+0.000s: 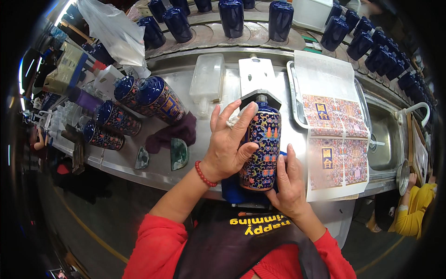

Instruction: The person applies decorative stickers to a blue cylindrical bottle, smoothing each sticker with a green plastic card and trimming excess with a small blade. The person rotates the bottle to cover different sides and continues applying and smoothing multiple stickers.

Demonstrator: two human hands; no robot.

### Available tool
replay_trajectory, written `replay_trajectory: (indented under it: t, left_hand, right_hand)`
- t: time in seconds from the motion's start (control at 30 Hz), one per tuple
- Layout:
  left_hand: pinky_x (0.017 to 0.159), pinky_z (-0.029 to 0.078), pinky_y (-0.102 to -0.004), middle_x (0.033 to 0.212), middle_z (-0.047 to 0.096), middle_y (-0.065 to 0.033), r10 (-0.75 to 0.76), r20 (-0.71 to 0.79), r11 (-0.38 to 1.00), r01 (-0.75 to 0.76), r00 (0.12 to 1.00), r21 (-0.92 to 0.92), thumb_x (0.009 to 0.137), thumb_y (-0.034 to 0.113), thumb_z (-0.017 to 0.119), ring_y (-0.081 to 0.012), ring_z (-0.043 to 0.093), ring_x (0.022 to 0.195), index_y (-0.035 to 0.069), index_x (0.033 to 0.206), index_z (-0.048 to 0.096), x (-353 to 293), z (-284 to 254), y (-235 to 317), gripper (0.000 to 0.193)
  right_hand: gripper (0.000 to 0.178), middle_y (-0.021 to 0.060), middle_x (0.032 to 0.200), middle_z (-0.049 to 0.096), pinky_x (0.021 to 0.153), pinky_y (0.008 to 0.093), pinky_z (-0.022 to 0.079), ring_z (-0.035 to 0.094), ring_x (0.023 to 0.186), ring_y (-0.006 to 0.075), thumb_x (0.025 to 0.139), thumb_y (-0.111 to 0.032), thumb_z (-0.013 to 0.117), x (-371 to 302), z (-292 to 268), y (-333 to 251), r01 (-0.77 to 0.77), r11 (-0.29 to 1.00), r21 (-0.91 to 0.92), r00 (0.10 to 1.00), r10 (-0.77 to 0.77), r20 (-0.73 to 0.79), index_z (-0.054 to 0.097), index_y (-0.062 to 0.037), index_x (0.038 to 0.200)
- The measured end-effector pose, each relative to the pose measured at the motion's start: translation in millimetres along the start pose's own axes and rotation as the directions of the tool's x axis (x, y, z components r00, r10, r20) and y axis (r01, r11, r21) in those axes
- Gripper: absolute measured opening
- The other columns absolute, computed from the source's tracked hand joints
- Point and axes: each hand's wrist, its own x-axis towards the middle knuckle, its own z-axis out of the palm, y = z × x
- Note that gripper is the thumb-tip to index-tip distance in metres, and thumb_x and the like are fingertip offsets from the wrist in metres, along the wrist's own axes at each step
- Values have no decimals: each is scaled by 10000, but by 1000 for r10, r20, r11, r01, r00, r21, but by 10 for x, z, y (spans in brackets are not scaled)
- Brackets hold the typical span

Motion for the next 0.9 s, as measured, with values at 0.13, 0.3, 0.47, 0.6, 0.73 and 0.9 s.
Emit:
replay_trajectory:
  t: [0.13, 0.3, 0.47, 0.6, 0.73, 0.9]
  left_hand:
    - [1237, 120, -556, 1462, 594, -176, -19, -16, 1000, 19, 1000, -22, 1060, 563, 454, -366, 400, 1463, -31, 1541, 444, -24, -3, -20, 764]
    - [1234, 136, -565, 1464, 594, -175, -25, -41, 999, 24, 999, -25, 1058, 542, 478, -369, 406, 1463, -35, 1530, 457, -41, 9, -18, 746]
    - [1227, 136, -582, 1425, 620, -170, 9, -33, 1000, -8, 999, 15, 1060, 516, 493, -361, 418, 1452, -21, 1529, 469, -37, 11, -54, 713]
    - [1225, 130, -584, 1378, 649, -171, 18, -43, 999, -16, 999, 51, 1061, 510, 493, -356, 415, 1454, -10, 1529, 477, -36, -8, -55, 700]
    - [1227, 125, -578, 1334, 678, -169, 39, 10, 993, -40, 999, 113, 1068, 493, 489, -353, 408, 1461, -12, 1518, 493, -10, -1, -48, 677]
    - [1214, 143, -598, 1182, 733, -131, 63, -66, 996, -59, 996, 61, 1068, 466, 504, -355, 420, 1464, -8, 1512, 505, 4, -26, -39, 649]
  right_hand:
    - [885, 408, 1511, 410, 989, 538, 487, 583, 1177, 499, 743, -156, 850, 37, 20, -48, 69, 996, -53, 994, -73, -82, 423, 77, 1481]
    - [918, 402, 1536, 381, 1004, 533, 480, 558, 1207, 491, 758, -218, 874, 55, 61, -36, -8, 998, -65, 994, 1, -109, 412, 85, 1491]
    - [902, 397, 1544, 372, 1014, 535, 469, 546, 1219, 493, 748, -190, 871, 34, 86, -1, -10, 999, -49, 996, 6, -87, 427, 96, 1480]
    - [882, 395, 1535, 385, 1020, 536, 464, 545, 1225, 495, 748, -187, 871, 57, 44, -31, -18, 999, -48, 998, 14, -68, 443, 100, 1464]
    - [931, 408, 1555, 344, 1050, 534, 465, 528, 1279, 530, 749, -170, 880, 79, -22, -87, 9, 997, -73, 1000, -10, -5, 402, 113, 1496]
    - [1007, 405, 1584, 299, 1051, 530, 470, 519, 1304, 540, 740, -155, 885, 96, -29, -67, -60, 998, -25, 998, 59, -37, 336, 111, 1541]
